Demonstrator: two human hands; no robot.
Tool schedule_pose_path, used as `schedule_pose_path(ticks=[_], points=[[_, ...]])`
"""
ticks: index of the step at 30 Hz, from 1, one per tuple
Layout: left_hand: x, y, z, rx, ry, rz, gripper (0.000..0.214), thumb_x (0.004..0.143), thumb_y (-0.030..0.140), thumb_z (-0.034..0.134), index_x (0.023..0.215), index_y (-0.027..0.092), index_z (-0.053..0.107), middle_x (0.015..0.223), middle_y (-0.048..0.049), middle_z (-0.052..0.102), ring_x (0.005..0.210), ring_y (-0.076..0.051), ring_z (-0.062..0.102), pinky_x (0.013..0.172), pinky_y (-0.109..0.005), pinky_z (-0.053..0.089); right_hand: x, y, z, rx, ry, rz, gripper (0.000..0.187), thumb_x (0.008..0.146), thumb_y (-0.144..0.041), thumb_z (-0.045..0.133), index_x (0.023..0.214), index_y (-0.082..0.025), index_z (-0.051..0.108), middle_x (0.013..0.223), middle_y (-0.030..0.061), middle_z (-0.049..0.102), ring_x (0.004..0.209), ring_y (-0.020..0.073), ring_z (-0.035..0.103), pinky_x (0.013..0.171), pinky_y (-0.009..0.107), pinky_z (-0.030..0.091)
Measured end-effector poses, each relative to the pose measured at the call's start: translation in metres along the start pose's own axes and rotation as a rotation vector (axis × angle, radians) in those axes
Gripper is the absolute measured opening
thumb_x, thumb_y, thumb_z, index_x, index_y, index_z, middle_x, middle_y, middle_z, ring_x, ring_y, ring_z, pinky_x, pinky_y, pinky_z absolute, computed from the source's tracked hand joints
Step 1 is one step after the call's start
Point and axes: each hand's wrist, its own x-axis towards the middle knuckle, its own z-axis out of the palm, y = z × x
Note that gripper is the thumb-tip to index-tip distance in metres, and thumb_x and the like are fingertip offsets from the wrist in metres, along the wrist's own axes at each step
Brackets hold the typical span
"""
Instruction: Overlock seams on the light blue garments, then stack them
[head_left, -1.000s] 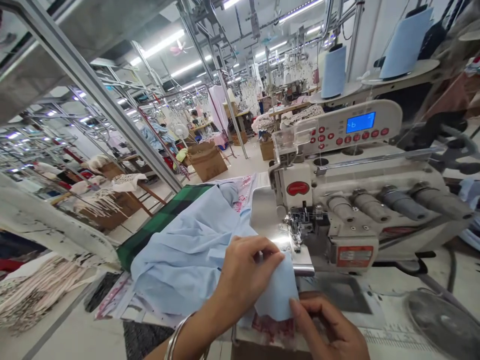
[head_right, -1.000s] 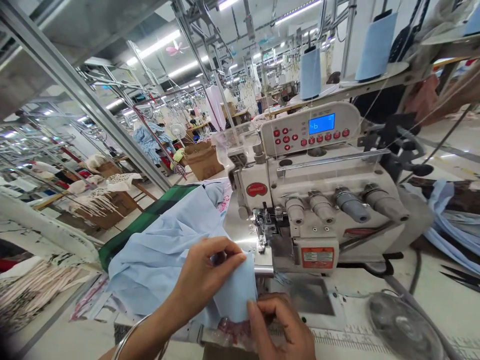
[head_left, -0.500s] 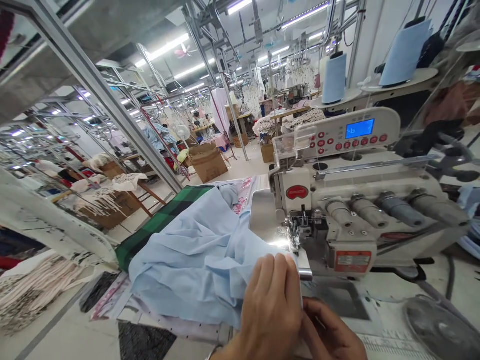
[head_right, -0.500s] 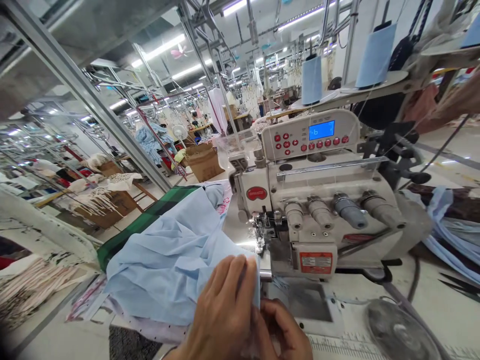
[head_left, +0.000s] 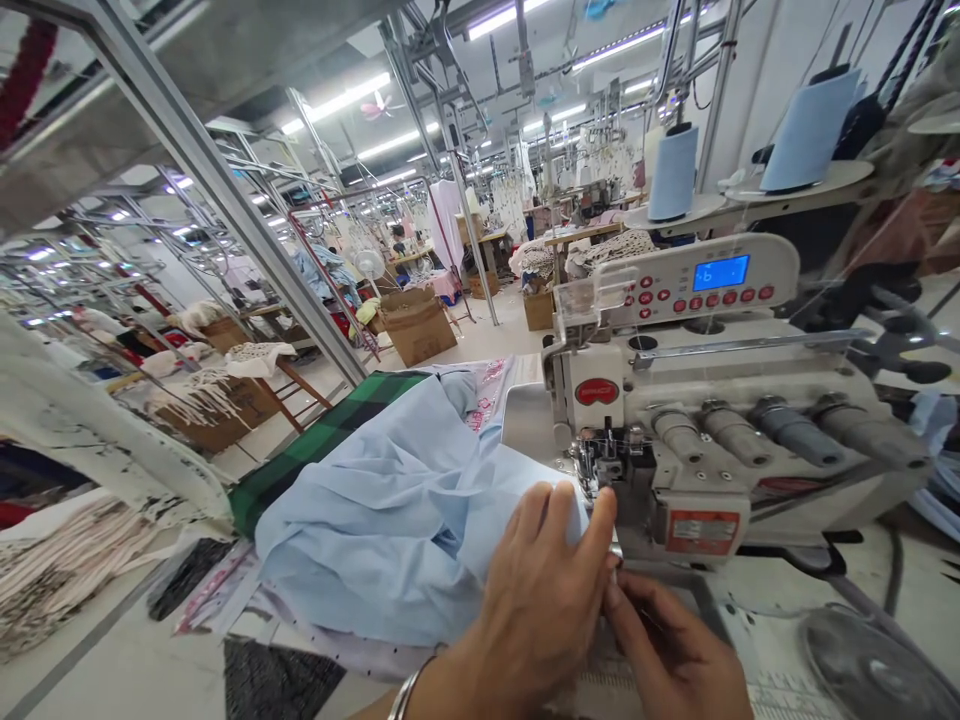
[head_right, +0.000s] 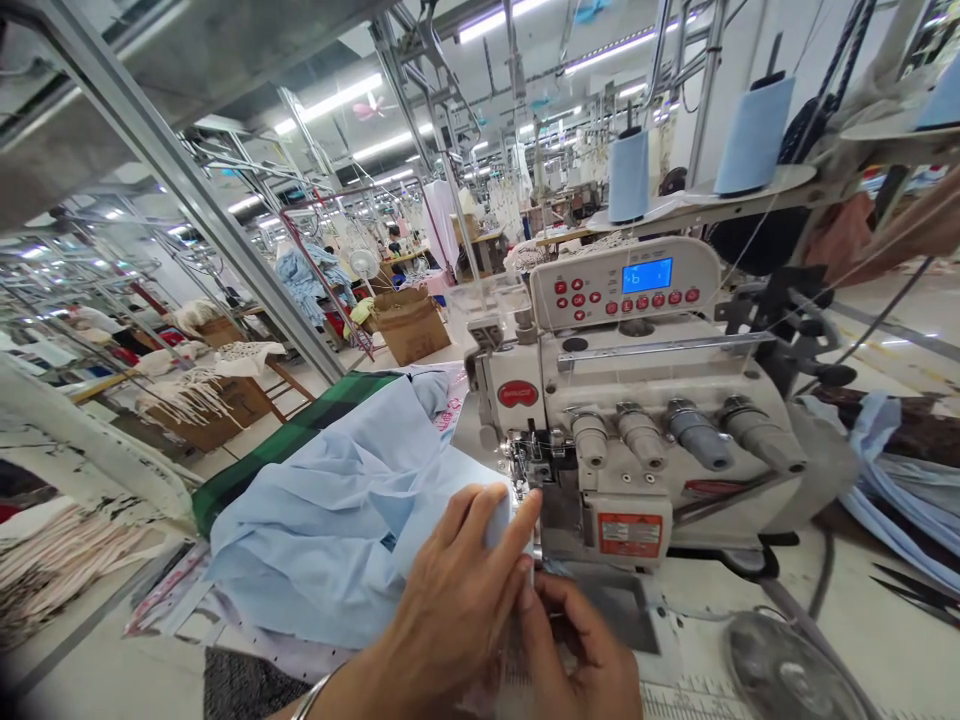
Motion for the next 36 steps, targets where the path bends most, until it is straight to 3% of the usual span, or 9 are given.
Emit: schedule_pose_path(ticks=[6,10,13,23,30,36], points=[[-0.007,-0.013,-0.011,-0.255,0.079,0.086,0.040,0.089,0.012,0.041,0.128,0.005,0.047,0.115,-0.0171,0.054,0.108,-0.026,0.049,0.093,-0.045,0.050,0.007,0.005,-0.010,-0.111,-0.142,-0.139,0.028,0.077,-0.044,0.066,0.081,-0.018,0.074,0.074,0.0044,0.072,0.065,0.0163,0.068,0.060,0.016,0.054],[-0.023,-0.017,-0.021,-0.317,0.151,0.198,0.036,0.079,0.003,0.045,0.114,0.007,0.056,0.116,-0.0143,0.056,0.119,-0.025,0.047,0.109,-0.049,0.037,0.000,0.006,-0.015,-0.117,-0.109,-0.152,0.026,0.074,-0.041,0.069,0.088,-0.020,0.074,0.078,0.0039,0.072,0.064,0.0165,0.069,0.058,0.016,0.055],[-0.031,-0.016,-0.022,-0.297,0.154,0.208,0.039,0.076,0.003,0.048,0.113,0.009,0.058,0.117,-0.0124,0.058,0.123,-0.024,0.046,0.112,-0.050,0.033,-0.001,0.005,-0.018,-0.144,-0.116,-0.178,0.025,0.075,-0.039,0.069,0.091,-0.021,0.074,0.082,0.0038,0.074,0.067,0.0158,0.070,0.061,0.014,0.055],[-0.026,-0.006,-0.016,-0.177,0.298,0.158,0.022,0.084,0.006,0.051,0.099,0.014,0.065,0.095,-0.0048,0.067,0.103,-0.018,0.057,0.111,-0.046,0.033,0.000,0.004,-0.019,-0.214,-0.109,-0.223,0.023,0.078,-0.040,0.065,0.085,-0.021,0.075,0.068,0.0011,0.069,0.051,0.0110,0.062,0.051,0.013,0.051],[-0.022,-0.005,-0.021,-0.344,0.243,0.057,0.020,0.085,0.008,0.052,0.097,0.018,0.065,0.089,-0.0033,0.067,0.090,-0.015,0.058,0.104,-0.043,0.040,-0.004,-0.012,-0.012,-0.125,-0.077,-0.120,0.026,0.071,-0.043,0.070,0.082,-0.020,0.076,0.066,0.0015,0.070,0.050,0.0141,0.063,0.049,0.017,0.053],[-0.018,-0.007,-0.019,-0.527,0.233,-0.017,0.019,0.087,0.007,0.050,0.096,0.016,0.063,0.087,-0.0045,0.066,0.088,-0.016,0.056,0.089,-0.038,0.047,-0.007,-0.022,-0.003,-0.065,0.017,-0.025,0.028,0.066,-0.044,0.073,0.081,-0.020,0.074,0.072,0.0014,0.071,0.059,0.0146,0.066,0.052,0.015,0.053]])
